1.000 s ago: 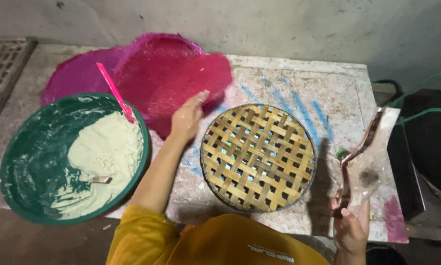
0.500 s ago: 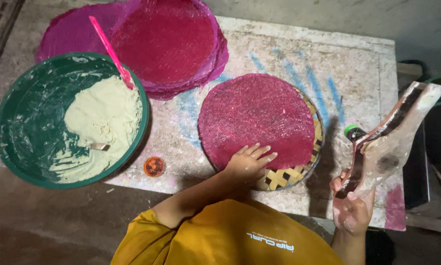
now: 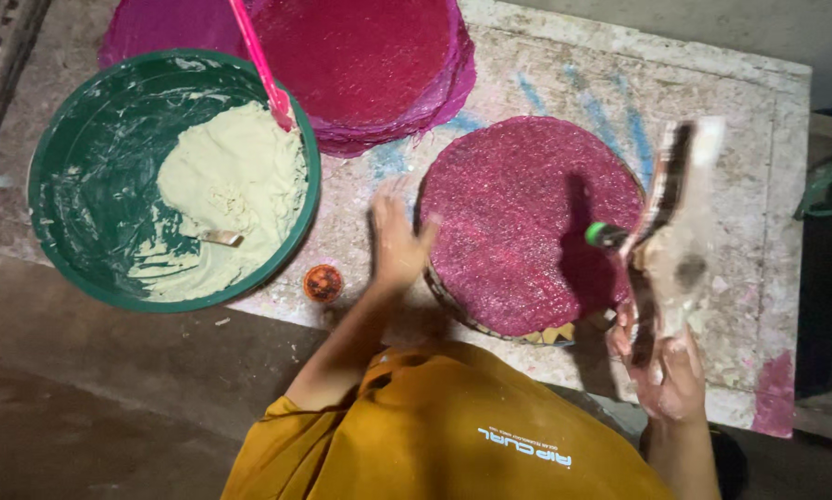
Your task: The person uses a manual press to extrude dough into spiral noodles onto pink mats placed in woven trays. They repeatedly load dough into the press, squeeze to form noodles, and arrange the mats. The person then stacks the trays and places them into a large steamer pot.
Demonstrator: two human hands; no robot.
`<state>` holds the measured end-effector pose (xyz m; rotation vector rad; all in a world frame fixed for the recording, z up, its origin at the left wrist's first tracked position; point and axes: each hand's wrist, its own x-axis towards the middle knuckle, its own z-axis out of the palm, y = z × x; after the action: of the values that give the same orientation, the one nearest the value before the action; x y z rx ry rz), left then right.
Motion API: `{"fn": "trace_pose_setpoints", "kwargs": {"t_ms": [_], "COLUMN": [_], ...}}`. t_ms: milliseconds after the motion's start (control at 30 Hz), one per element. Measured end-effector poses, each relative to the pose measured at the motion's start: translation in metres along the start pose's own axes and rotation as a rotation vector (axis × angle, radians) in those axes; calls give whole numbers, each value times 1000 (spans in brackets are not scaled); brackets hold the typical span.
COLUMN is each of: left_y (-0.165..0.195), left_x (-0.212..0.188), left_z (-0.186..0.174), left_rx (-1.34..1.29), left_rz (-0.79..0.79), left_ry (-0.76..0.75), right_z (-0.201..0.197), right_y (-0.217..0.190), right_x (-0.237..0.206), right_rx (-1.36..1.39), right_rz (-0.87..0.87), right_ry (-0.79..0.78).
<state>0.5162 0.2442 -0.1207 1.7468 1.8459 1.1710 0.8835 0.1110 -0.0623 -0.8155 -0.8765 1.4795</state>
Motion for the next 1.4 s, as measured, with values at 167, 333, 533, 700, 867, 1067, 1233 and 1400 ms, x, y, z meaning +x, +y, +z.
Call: {"fn": "trace_pose_setpoints", "kwargs": {"t_ms": [167, 333, 533, 700, 867, 1067, 1233, 1400], "left_y": [-47, -69, -79, -55, -43, -36, -15, 13], "left_x": [-24, -62, -45, -16, 20, 32, 67, 63], "left_z": [-61, -101, -74, -35, -19, -9, 30, 78], "left_rx": [206, 649, 443, 234, 314, 186, 49, -232], "left_rz": [-12, -213, -223, 74, 229, 271, 449, 594], "left_ry": [-138, -371, -428, -507, -524, -506, -375, -416], "right_z": [19, 41, 13, -58, -109, -114, -128, -125], "right_y": [7, 8, 35, 70, 94, 108, 50, -33], "right_x": [7, 20, 24, 29, 46, 50, 87, 103], "right_rx": [41, -4, 30, -383, -465, -272, -47, 56], "right_rz": [145, 81, 0, -250, -96, -102, -229, -380], "right_ry": [-70, -58, -1, 432, 873, 691, 653, 487]}}
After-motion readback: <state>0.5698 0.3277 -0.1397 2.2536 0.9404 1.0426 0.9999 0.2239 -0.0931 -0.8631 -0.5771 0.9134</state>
